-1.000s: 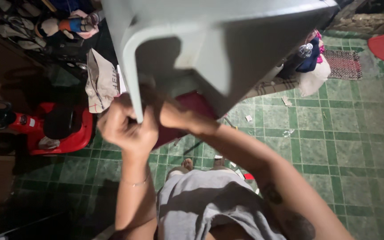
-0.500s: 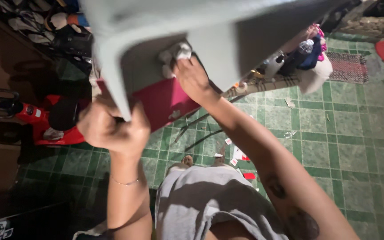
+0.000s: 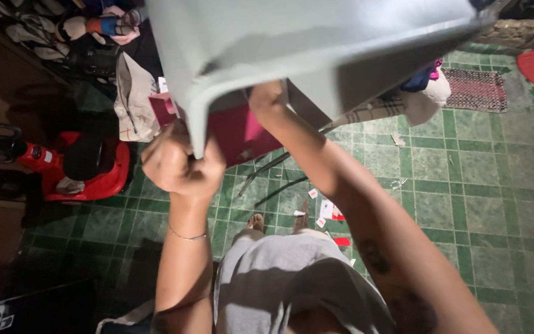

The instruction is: The person empties a light green plastic storage bin, removes small items like hair ties and rings, and places them on a nearby table. They then wipe the inside of the bin with a cloth and place a folded white cloth inside.

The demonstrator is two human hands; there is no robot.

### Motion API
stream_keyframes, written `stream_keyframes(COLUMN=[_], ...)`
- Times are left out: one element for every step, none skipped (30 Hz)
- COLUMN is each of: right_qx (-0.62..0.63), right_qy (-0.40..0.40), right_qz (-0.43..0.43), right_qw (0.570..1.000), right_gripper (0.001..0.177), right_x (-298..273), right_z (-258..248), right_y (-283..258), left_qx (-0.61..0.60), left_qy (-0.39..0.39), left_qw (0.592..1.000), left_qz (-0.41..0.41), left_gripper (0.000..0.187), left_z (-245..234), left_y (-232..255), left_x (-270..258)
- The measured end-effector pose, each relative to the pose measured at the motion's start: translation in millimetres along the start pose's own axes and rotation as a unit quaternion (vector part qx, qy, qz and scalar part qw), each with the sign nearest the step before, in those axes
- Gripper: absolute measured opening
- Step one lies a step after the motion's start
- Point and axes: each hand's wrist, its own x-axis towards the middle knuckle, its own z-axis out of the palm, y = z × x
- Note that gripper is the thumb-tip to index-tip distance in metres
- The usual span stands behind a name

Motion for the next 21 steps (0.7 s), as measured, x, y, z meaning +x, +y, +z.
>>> stream_keyframes(right_qx=[0.012, 0.040, 0.070, 0.112, 0.166, 0.227, 0.289, 0.343, 0.395, 0.442, 0.477, 0.505, 0.528, 0.545, 0.560, 0.570, 0.579, 0.585, 0.592, 0.598, 0.603], right_qy=[-0.013, -0.038, -0.061, -0.085, -0.096, -0.103, -0.101, -0.089, -0.075, -0.058, -0.045, -0.035, -0.025, -0.017, -0.013, -0.011, -0.009, -0.010, -0.010, -0.011, -0.011], right_qz=[0.007, 0.018, 0.030, 0.056, 0.092, 0.133, 0.174, 0.201, 0.225, 0.239, 0.248, 0.253, 0.259, 0.262, 0.264, 0.265, 0.274, 0.280, 0.286, 0.290, 0.295], right_qw=[1.000, 0.998, 0.995, 0.989, 0.977, 0.959, 0.936, 0.913, 0.887, 0.863, 0.842, 0.825, 0.809, 0.796, 0.785, 0.777, 0.768, 0.761, 0.754, 0.747, 0.741], right_gripper=[0.037, 0.037, 0.038, 0.038, 0.039, 0.039, 0.040, 0.040, 0.041, 0.041, 0.042, 0.042, 0.043, 0.043, 0.044, 0.044, 0.045, 0.045, 0.046, 0.046, 0.047], right_x=[-10.3, -24.0, -39.1, -56.2, -77.0, -97.4, -114.4, -125.4, -134.4, -137.7, -139.5, -140.0, -143.2, -145.7, -147.7, -148.7, -153.9, -157.8, -163.4, -167.2, -166.7], right_z=[0.1, 1.1, -0.7, -7.7, -17.1, -26.8, -40.2, -51.5, -62.6, -71.7, -80.5, -88.3, -96.2, -103.6, -109.9, -114.2, -118.5, -121.8, -122.3, -122.5, -124.7], right_y=[2.4, 3.6, 6.1, 11.8, 18.2, 23.5, 30.6, 35.8, 39.6, 41.8, 43.1, 42.9, 41.5, 39.2, 36.0, 32.2, 28.7, 25.6, 21.2, 17.6, 16.2], left_qx=[0.002, 0.012, 0.022, 0.031, 0.043, 0.056, 0.068, 0.059, 0.052, 0.045, 0.050, 0.054, 0.059, 0.061, 0.066, 0.070, 0.075, 0.080, 0.058, 0.037, 0.015], left_qy=[-0.017, -0.016, -0.013, -0.009, -0.014, -0.020, -0.025, -0.045, -0.065, -0.085, -0.086, -0.086, -0.085, -0.086, -0.085, -0.085, -0.094, -0.102, -0.134, -0.165, -0.195], left_qw=[1.000, 0.999, 0.996, 0.992, 0.988, 0.982, 0.976, 0.973, 0.969, 0.965, 0.960, 0.955, 0.950, 0.940, 0.929, 0.917, 0.912, 0.907, 0.909, 0.909, 0.908], left_qz=[0.006, 0.044, 0.083, 0.121, 0.149, 0.178, 0.207, 0.219, 0.232, 0.244, 0.261, 0.277, 0.293, 0.323, 0.353, 0.383, 0.391, 0.400, 0.391, 0.380, 0.371], left_gripper=[0.024, 0.024, 0.023, 0.023, 0.026, 0.029, 0.033, 0.032, 0.031, 0.031, 0.030, 0.030, 0.030, 0.029, 0.028, 0.028, 0.027, 0.027, 0.027, 0.028, 0.030], left_z=[1.2, 5.5, 12.0, 16.6, 18.7, 19.5, 20.3, 18.7, 14.5, 11.5, 10.1, 9.9, 10.8, 13.7, 19.2, 25.0, 31.6, 36.9, 37.1, 36.1, 36.6], left_y=[-0.4, -2.0, -3.9, -5.0, -5.4, -5.3, -5.0, -4.8, -4.5, -3.4, -1.5, 1.0, 4.3, 9.1, 15.2, 22.4, 33.0, 44.5, 55.8, 67.5, 76.2], left_x=[-4.6, -7.8, -9.9, -11.6, -13.4, -15.0, -16.3, -17.2, -17.6, -18.5, -20.0, -21.9, -24.3, -27.7, -31.6, -35.4, -40.6, -44.9, -47.4, -47.5, -42.6])
